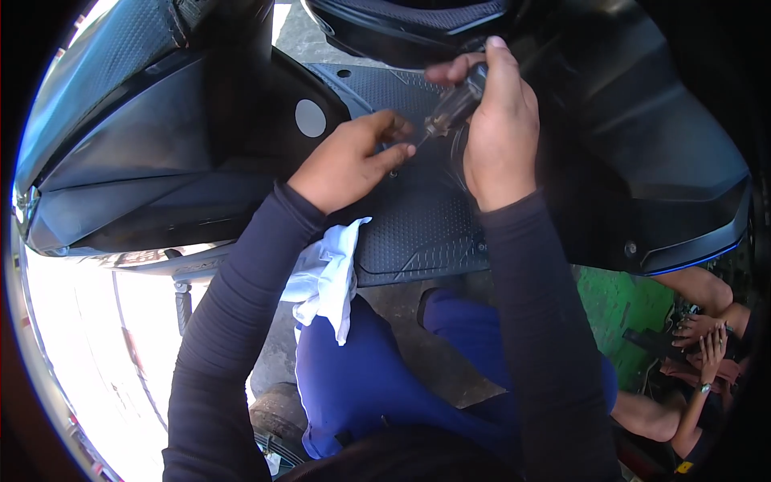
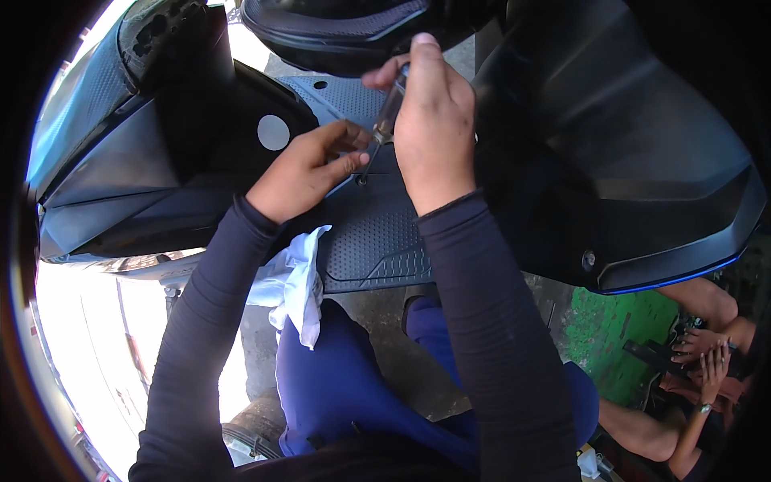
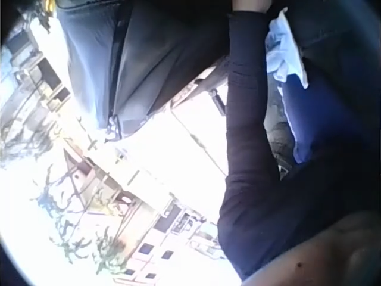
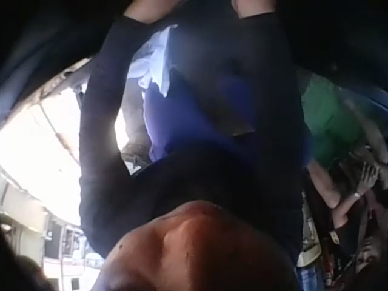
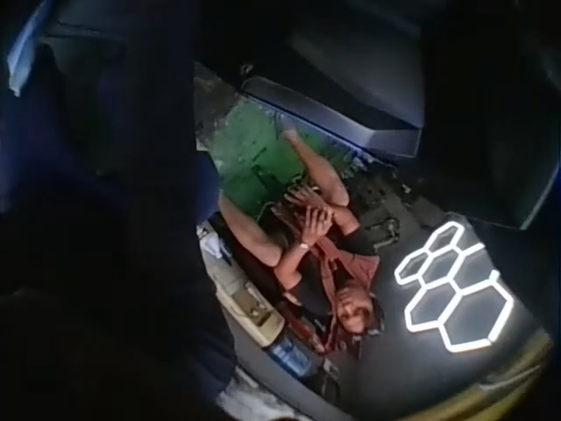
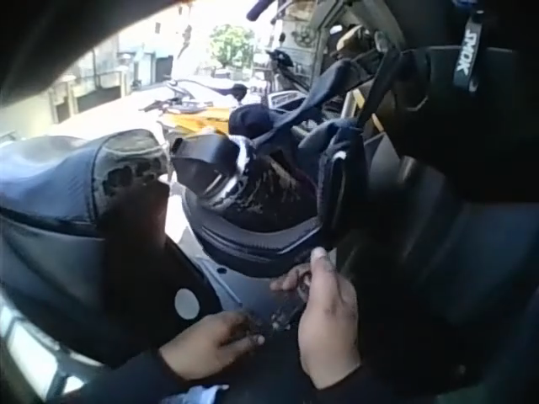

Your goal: The recorder is using a T-wrench to remove or tighten bolts on various parts of a motorcycle body.

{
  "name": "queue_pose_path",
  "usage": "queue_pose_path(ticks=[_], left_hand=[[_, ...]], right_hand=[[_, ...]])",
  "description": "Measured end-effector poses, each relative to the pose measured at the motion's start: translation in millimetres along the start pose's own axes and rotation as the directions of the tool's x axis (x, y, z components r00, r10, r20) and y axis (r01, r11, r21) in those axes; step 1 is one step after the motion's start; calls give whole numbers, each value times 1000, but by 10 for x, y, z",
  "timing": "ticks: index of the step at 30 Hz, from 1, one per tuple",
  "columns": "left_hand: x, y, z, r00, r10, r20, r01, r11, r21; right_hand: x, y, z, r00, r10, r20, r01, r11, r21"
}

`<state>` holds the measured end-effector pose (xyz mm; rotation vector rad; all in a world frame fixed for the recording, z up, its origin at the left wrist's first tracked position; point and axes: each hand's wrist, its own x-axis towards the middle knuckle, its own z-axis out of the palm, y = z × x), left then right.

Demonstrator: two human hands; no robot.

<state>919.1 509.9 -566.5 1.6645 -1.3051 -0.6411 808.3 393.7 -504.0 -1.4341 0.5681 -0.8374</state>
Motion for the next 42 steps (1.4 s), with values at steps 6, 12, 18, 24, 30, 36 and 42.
queue_pose_path(ticks=[6, 12, 18, 24, 30, 36, 42], left_hand=[[31, -77, 149, 995, 1, -101, -29, 961, -275], [71, -103, 37, 993, -40, -107, 3, 947, -322], [88, -137, 90, 981, -114, -157, 28, 883, -469], [68, -131, 65, 976, -169, -136, 83, 870, -486], [8, -55, 23, 973, -217, -81, 149, 854, -498], [-163, 123, -2, 989, -144, -40, 130, 961, -244], [-1352, 486, 317, 995, 15, -101, 31, 898, 440]], right_hand=[[2, 90, -187, 986, 44, -162, 25, 917, 399], [-35, 58, -206, 990, 38, -135, 20, 915, 402], [-107, -114, -157, 995, -102, -22, 105, 975, 194], [-213, -456, -25, 984, -152, 89, 145, 987, 75], [-451, -863, -10, 959, -109, 262, 167, 963, -211], [-1100, -1420, -532, 866, 10, 500, 236, 873, -426], [-1866, -1985, -1721, 914, -253, 318, 330, 919, -216]])
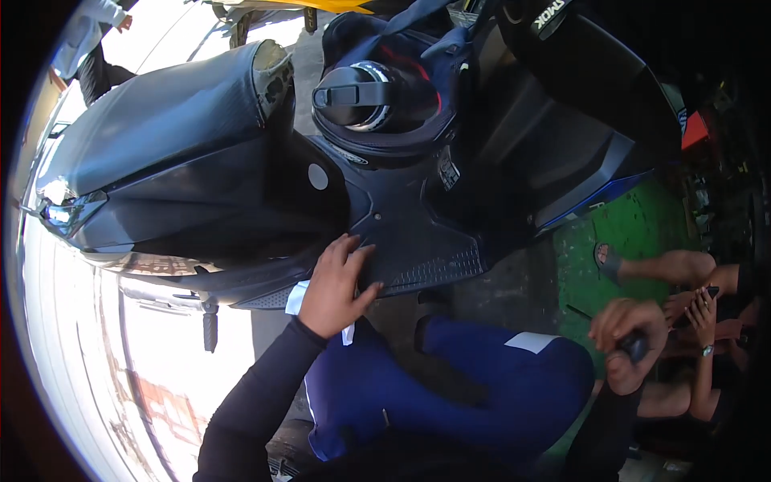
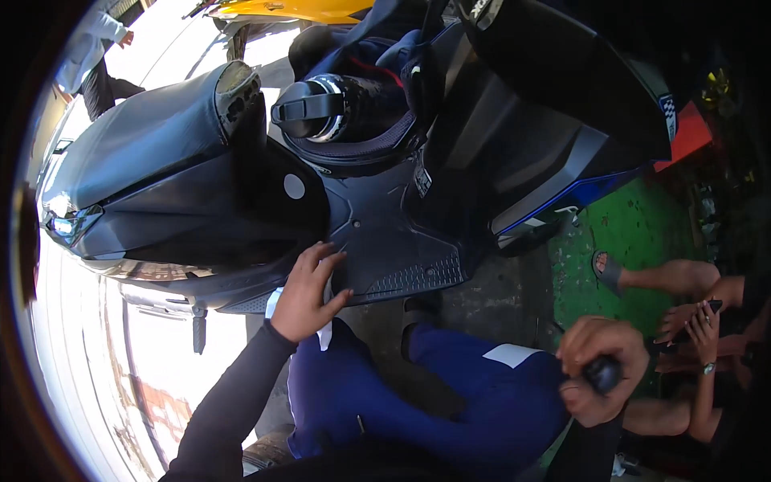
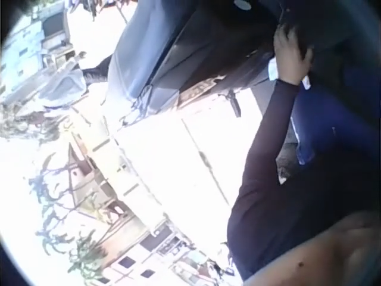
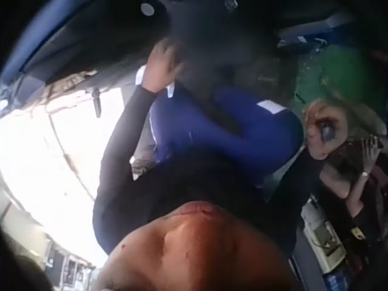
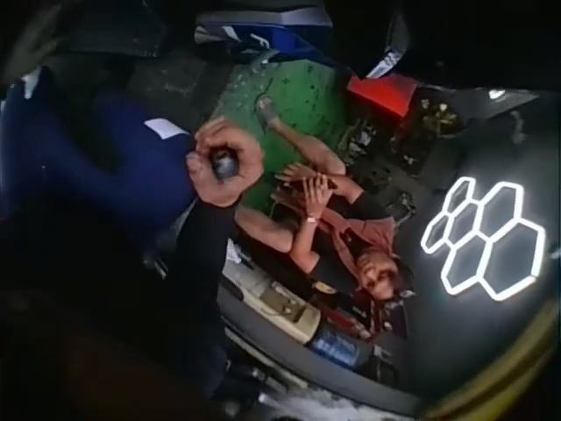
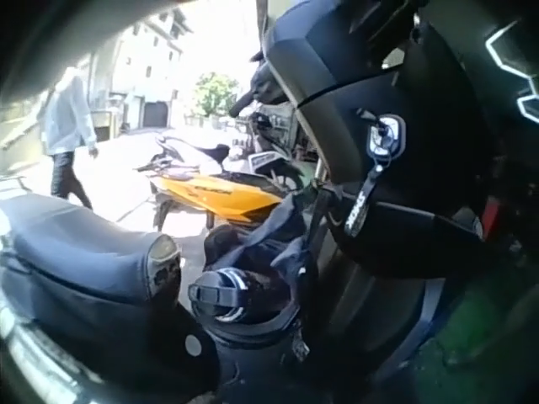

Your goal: The recorder is using a T-wrench to remove or tighten bolts on various parts of a motorcycle body.

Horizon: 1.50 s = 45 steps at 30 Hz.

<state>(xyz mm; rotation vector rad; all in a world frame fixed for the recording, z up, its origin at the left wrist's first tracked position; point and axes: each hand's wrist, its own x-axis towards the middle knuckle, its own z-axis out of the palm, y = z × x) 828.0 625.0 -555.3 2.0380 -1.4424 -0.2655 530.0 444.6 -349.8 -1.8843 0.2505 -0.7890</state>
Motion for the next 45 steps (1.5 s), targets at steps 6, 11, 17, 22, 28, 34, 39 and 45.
queue_pose_path(ticks=[6, 11, 17, 22, 28, 34, 39, 45], left_hand=[[-223, -332, 160, 979, 168, 116, -190, 959, 211], [-166, -448, 134, 968, 205, 145, -223, 967, 121], [-190, -358, 151, 987, 130, 91, -133, 990, 36], [-234, -384, 179, 984, 164, 65, -166, 986, 27], [-285, -422, 216, 987, 154, 50, -157, 986, 60], [-279, -441, 304, 990, 117, 72, -120, 992, 31], [-263, -487, 346, 990, 107, 88, -109, 994, 22], [-250, -449, 361, 987, 146, 59, -150, 987, 55]], right_hand=[[-1016, 31, -780, 841, 125, -527, -162, 987, -24], [-2020, 488, -1029, 563, 363, -743, -455, 886, 88], [-3487, 1252, -553, 143, 627, -766, -567, 686, 456], [-4410, 1870, -218, 88, 755, -650, -742, 485, 463], [-5227, 1298, -192, 457, 677, -577, -702, 673, 234], [-4860, 1694, -230, 99, 607, -788, -916, 365, 167], [-4474, 2242, -277, 122, 529, -840, -986, 163, -41], [-4348, 2740, -541, 44, 465, -884, -991, 130, 19]])
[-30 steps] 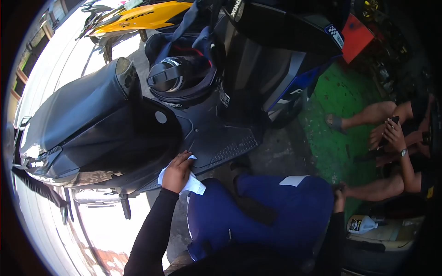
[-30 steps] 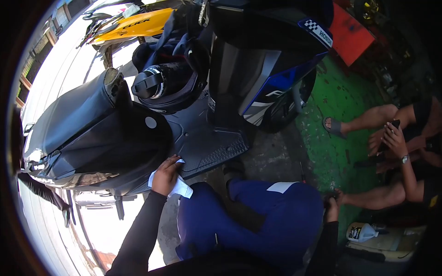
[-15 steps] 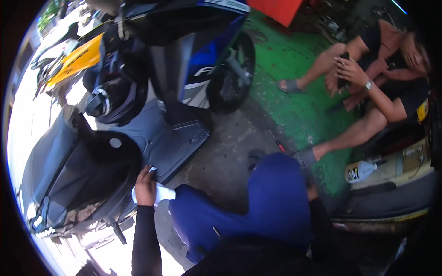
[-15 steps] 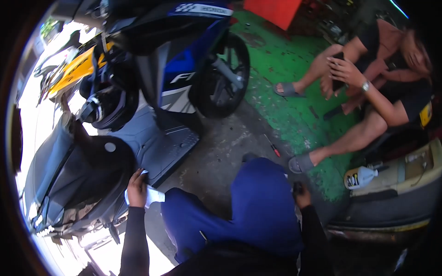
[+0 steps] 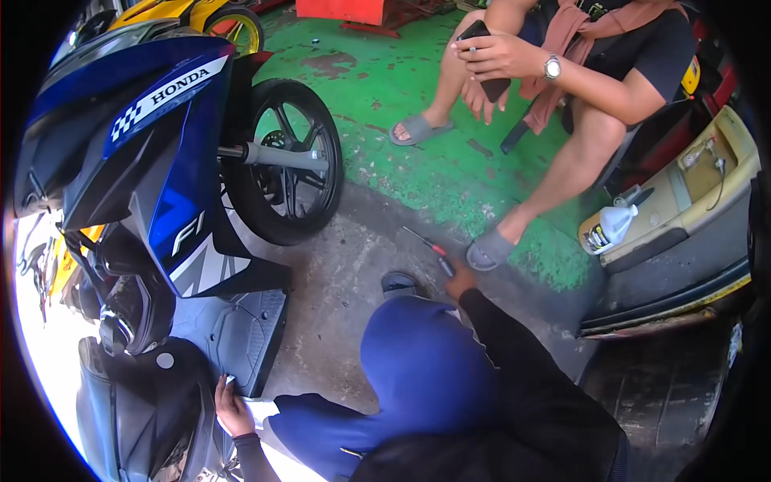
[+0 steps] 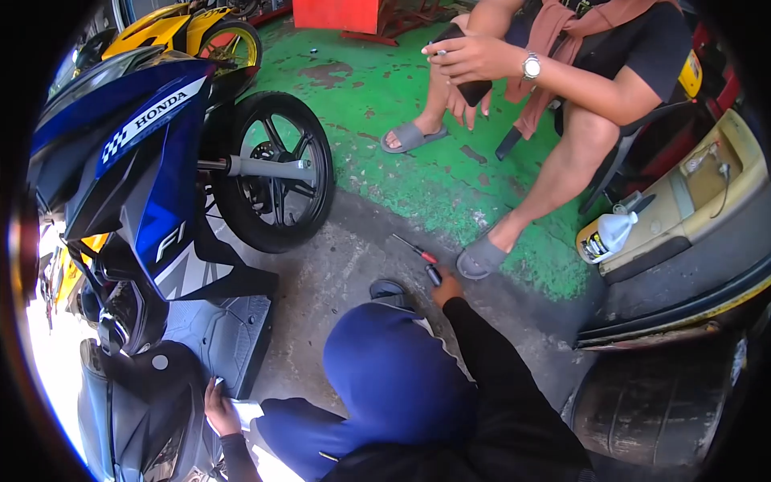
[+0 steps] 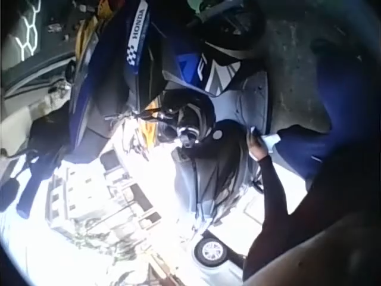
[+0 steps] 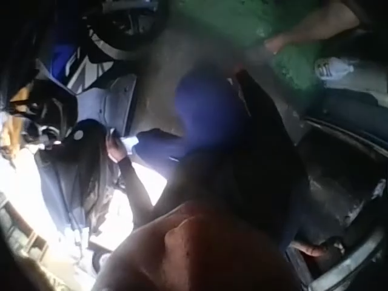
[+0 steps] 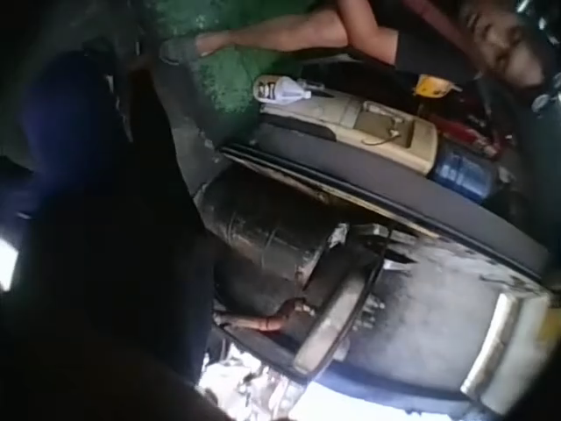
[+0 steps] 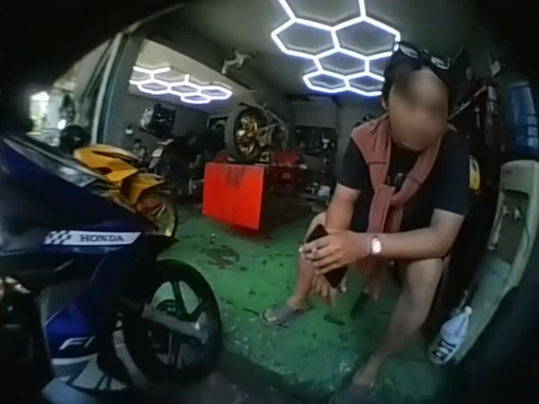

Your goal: The recorder is using a T-wrench to remove or tighten bolts on various parts of a motorcycle body.

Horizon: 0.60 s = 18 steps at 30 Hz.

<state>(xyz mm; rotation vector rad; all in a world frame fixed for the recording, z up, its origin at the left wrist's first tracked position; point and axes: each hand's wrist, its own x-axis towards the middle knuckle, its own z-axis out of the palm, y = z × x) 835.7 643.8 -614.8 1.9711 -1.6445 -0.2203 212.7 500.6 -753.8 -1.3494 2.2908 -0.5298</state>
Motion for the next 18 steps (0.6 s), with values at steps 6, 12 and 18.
queue_pose_path(ticks=[6, 12, 18], left_hand=[[35, 66, 2, 1000, 5, 4, -5, 997, 81], [74, 111, 58, 1000, 9, -10, -8, 993, 114], [89, 198, 45, 999, -50, 8, 48, 990, 135]], right_hand=[[843, -149, 198, 961, -190, -202, 169, 979, -119], [1375, -280, 397, 966, -143, -215, 112, 983, -148], [1408, -227, 518, 963, -190, -192, 157, 972, -175]])
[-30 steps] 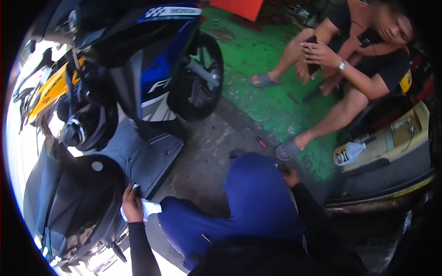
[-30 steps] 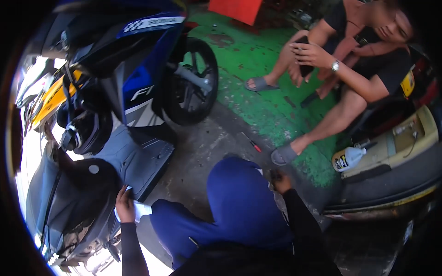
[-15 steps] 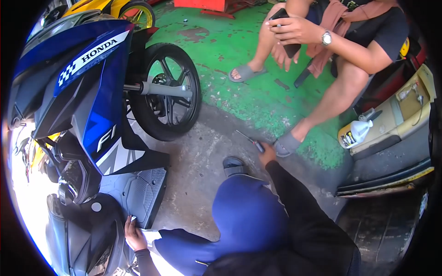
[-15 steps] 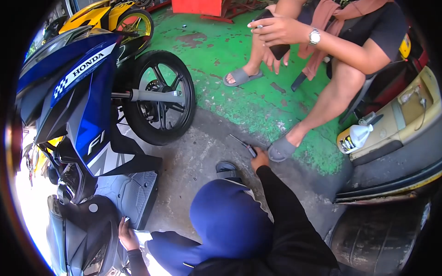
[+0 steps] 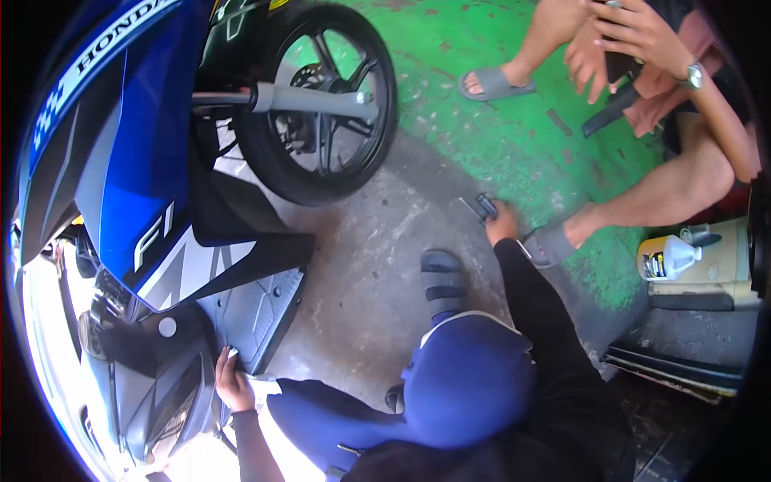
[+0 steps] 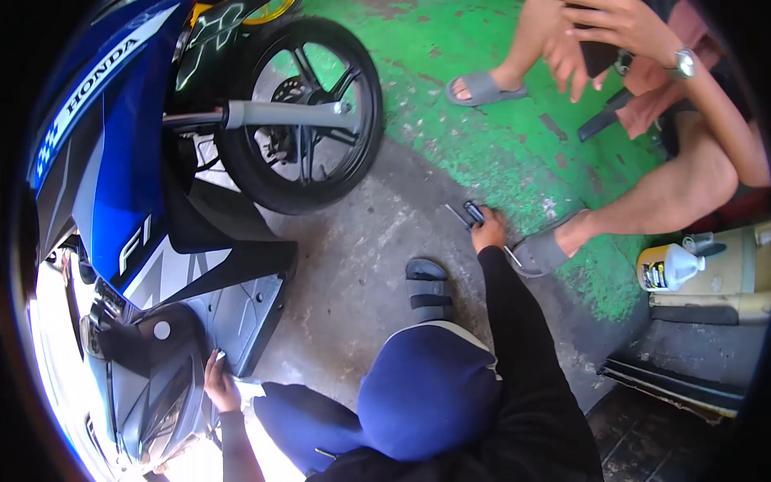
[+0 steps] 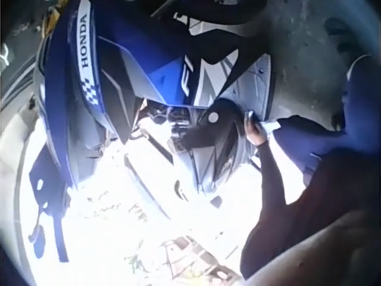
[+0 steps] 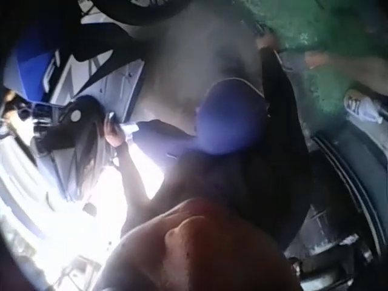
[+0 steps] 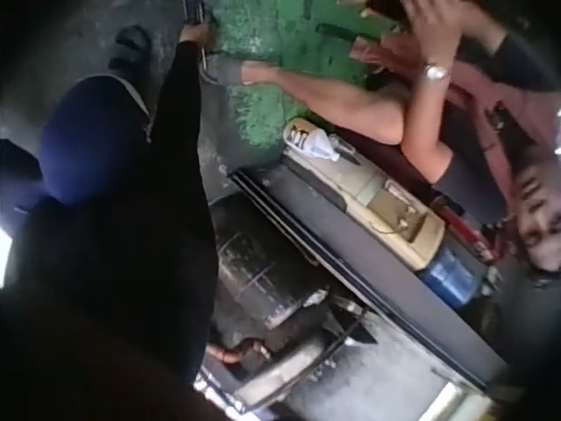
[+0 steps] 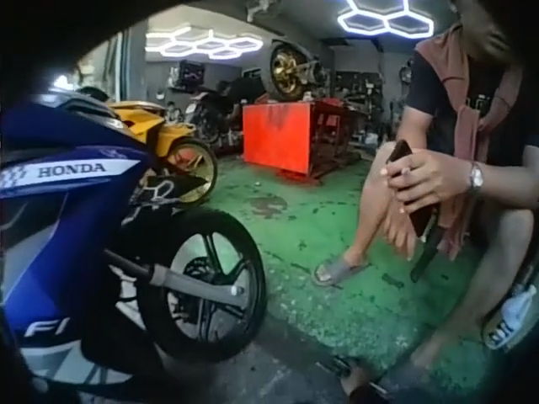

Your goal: The recorder is using a T-wrench to remove or tighten bolts on various parts of a motorcycle body.

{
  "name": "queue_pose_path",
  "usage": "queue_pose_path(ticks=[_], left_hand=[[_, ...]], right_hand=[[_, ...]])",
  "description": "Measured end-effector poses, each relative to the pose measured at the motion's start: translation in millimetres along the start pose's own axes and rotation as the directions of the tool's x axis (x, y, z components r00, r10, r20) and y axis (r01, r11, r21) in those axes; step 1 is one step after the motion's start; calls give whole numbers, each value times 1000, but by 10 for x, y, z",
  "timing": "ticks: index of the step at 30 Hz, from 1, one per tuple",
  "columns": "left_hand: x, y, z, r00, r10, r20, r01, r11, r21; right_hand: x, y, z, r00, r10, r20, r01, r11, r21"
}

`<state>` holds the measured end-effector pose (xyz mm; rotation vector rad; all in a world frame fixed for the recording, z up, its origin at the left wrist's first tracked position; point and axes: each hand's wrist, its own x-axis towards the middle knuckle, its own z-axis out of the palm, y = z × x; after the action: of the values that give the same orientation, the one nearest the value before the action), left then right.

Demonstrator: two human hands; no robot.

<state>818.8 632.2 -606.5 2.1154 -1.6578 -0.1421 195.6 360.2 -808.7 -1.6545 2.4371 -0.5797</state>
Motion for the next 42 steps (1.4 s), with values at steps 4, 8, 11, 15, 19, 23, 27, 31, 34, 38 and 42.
queue_pose_path(ticks=[4, 8, 11, 15, 19, 23, 27, 31, 34, 38, 42], left_hand=[[29, 53, -3, 1000, -14, -8, 14, 1000, 14], [59, 117, -7, 1000, -6, -21, 7, 999, 53], [51, 129, 13, 999, -21, -38, 24, 995, 98], [37, 49, 57, 998, -9, -58, 18, 988, 152], [170, 47, -110, 989, -141, 34, 136, 984, 115], [578, 465, -481, 921, -359, 153, 358, 933, 30], [860, 1204, -778, 651, -688, 322, 690, 713, 126], [771, 1704, -1009, 692, -598, 403, 645, 764, 25], [1005, 1747, -1326, 434, -828, 355, 724, 555, 409], [1672, 1656, -1976, 259, -901, 347, 750, 414, 516], [1956, 2016, -2429, 381, -739, 556, 577, 660, 481]], right_hand=[[-46, -40, 0, 992, -72, -106, 75, 997, 22], [-45, -111, -90, 985, -79, -153, 87, 995, 48], [-6, -131, -139, 985, -68, -160, 75, 996, 41], [71, -105, -122, 981, -95, -167, 103, 994, 36], [108, -151, -271, 995, -20, -98, 24, 999, 44], [54, -495, -770, 997, 56, -59, -51, 996, 79], [-147, -1106, -1418, 990, 37, 136, -55, 990, 134], [-328, -1435, -2260, 951, -141, 274, 75, 968, 238], [-509, -1509, -2967, 942, -285, 176, 154, 836, 527], [-693, -1013, -3873, 921, 11, 389, -117, 961, 249], [-992, -353, -4769, 854, 290, 431, -311, 950, -23]])
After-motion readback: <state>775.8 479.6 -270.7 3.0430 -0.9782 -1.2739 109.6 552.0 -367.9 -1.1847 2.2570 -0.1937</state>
